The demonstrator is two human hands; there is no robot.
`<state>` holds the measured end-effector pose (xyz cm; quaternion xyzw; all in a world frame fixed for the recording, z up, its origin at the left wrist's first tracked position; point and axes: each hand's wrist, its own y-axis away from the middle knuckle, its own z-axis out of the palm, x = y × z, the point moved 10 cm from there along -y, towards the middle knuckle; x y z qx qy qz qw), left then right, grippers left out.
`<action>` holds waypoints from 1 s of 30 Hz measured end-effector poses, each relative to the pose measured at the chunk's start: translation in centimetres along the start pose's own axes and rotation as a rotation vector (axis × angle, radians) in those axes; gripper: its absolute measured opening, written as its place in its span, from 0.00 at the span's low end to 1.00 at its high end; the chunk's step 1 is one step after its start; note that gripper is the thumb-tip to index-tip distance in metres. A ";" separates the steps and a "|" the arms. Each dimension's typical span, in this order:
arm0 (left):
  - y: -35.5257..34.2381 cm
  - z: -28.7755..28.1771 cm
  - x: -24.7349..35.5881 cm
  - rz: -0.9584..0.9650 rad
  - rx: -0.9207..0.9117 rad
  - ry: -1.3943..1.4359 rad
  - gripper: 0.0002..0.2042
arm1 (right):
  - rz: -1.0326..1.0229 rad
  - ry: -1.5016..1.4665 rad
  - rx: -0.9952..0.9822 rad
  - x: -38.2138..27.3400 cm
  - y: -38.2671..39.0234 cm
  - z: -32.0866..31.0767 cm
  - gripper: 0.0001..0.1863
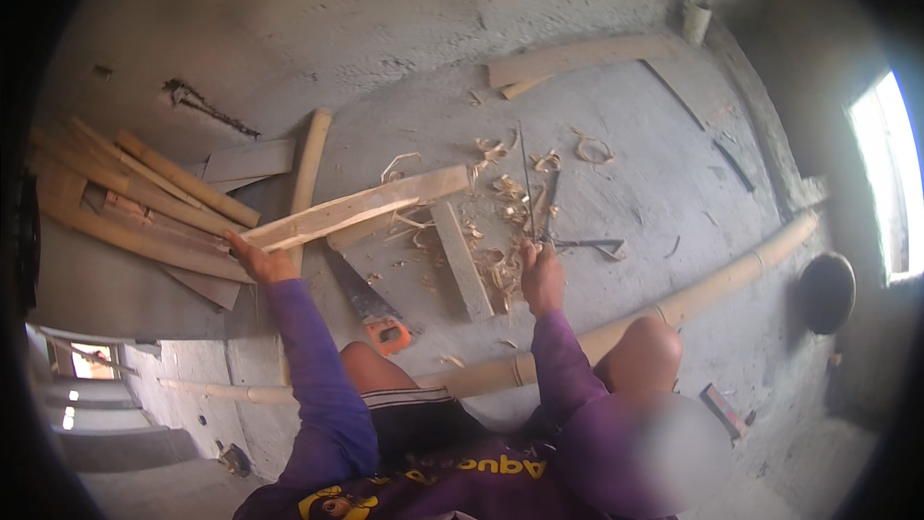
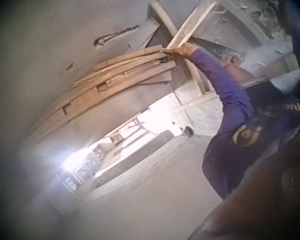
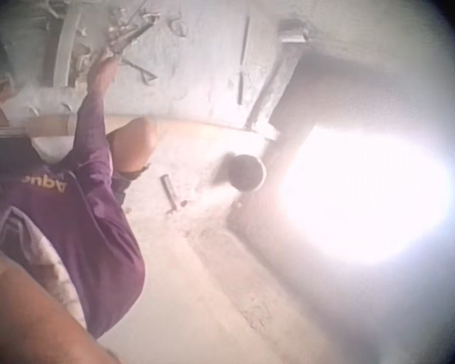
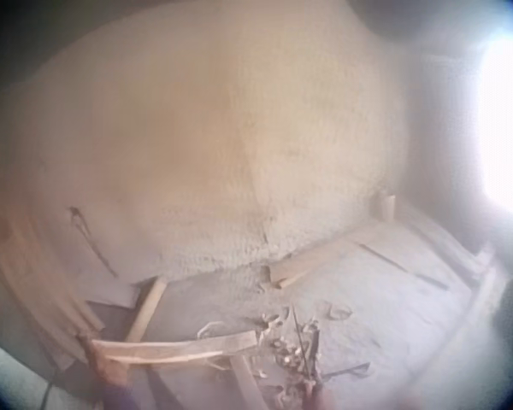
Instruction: The person carves a rectangular wooden plank using a knife, removing shavings and shaping the edges. The person holds the wood with one hand and uses the knife with the other, working on different sides of the plank.
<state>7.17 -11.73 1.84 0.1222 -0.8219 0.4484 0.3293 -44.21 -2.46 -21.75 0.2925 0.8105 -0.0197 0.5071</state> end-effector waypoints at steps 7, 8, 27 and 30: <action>17.6 9.4 -16.7 -1.198 0.177 1.386 0.47 | -0.088 0.401 0.024 3.0 -0.2 6.9 0.16; 19.5 7.6 -16.3 -0.895 0.014 0.792 0.47 | -0.044 0.406 0.012 3.9 0.0 7.7 0.15; 36.0 3.0 -3.1 -1.525 -1.084 0.303 0.37 | 0.042 0.279 -0.383 -9.3 12.8 -10.5 0.19; 37.3 -0.1 0.6 -0.754 -1.954 -0.213 0.31 | 0.160 0.069 -0.218 -13.3 17.5 -22.0 0.18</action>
